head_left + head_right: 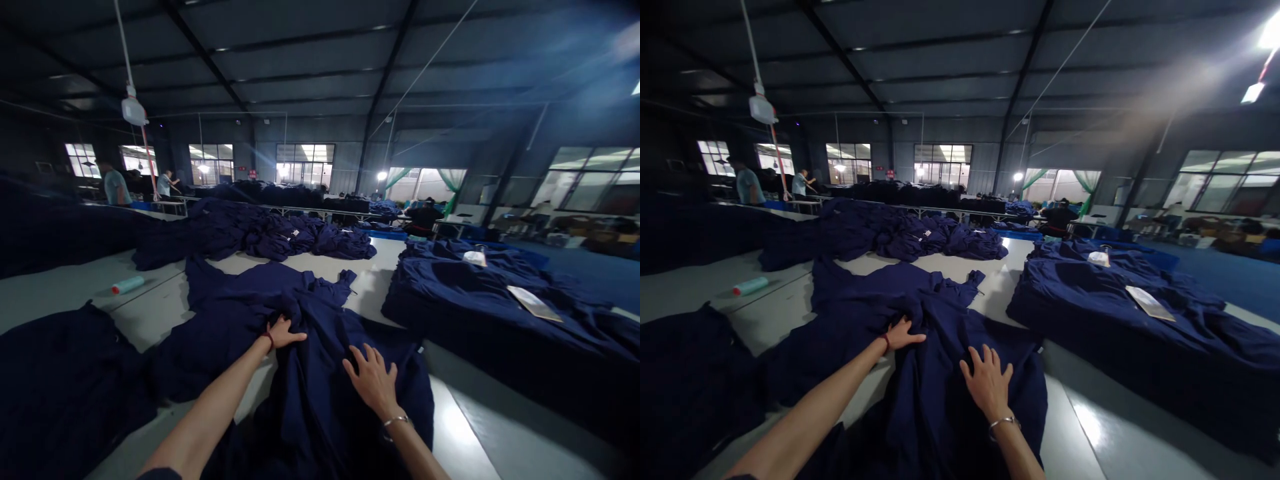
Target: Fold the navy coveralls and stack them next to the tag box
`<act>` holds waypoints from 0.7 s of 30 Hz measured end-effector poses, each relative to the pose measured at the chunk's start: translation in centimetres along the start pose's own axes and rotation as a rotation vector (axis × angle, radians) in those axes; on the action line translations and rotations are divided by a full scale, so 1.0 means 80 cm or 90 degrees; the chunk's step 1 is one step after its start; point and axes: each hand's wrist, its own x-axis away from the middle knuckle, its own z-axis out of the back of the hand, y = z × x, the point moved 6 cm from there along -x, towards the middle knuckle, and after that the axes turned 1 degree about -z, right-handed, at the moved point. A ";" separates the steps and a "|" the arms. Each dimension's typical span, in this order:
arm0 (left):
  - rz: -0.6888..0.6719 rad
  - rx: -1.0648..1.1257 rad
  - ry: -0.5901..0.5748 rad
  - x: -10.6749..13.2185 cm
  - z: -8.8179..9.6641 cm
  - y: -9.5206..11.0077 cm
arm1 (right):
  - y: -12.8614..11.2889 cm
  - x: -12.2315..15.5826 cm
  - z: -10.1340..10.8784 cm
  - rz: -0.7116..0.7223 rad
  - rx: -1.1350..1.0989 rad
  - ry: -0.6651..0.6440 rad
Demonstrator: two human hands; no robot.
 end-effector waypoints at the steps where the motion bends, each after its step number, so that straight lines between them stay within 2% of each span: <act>1: -0.022 -0.012 0.012 0.003 -0.005 0.010 | 0.006 -0.008 -0.014 -0.019 -0.013 -0.037; 4: -0.115 -0.056 0.022 0.017 -0.034 0.037 | 0.023 -0.017 -0.050 -0.043 -0.017 -0.096; 7: -0.191 -0.075 0.035 0.034 -0.058 0.060 | 0.039 -0.008 -0.062 -0.032 0.011 -0.071; 10: -0.322 -0.108 0.035 0.045 -0.068 0.085 | 0.059 0.007 -0.064 -0.034 0.032 -0.061; 12: -0.372 -0.121 0.029 0.045 -0.064 0.088 | 0.070 0.014 -0.065 -0.039 0.040 -0.059; 14: -0.320 -0.124 0.025 0.033 -0.054 0.072 | 0.075 0.015 -0.065 -0.048 0.049 -0.060; 17: -0.154 -0.117 -0.002 0.007 -0.039 0.025 | 0.065 0.002 -0.066 -0.064 0.071 -0.063; 21: -0.077 -0.116 -0.026 -0.022 -0.028 -0.023 | 0.033 -0.034 -0.066 -0.051 0.087 -0.064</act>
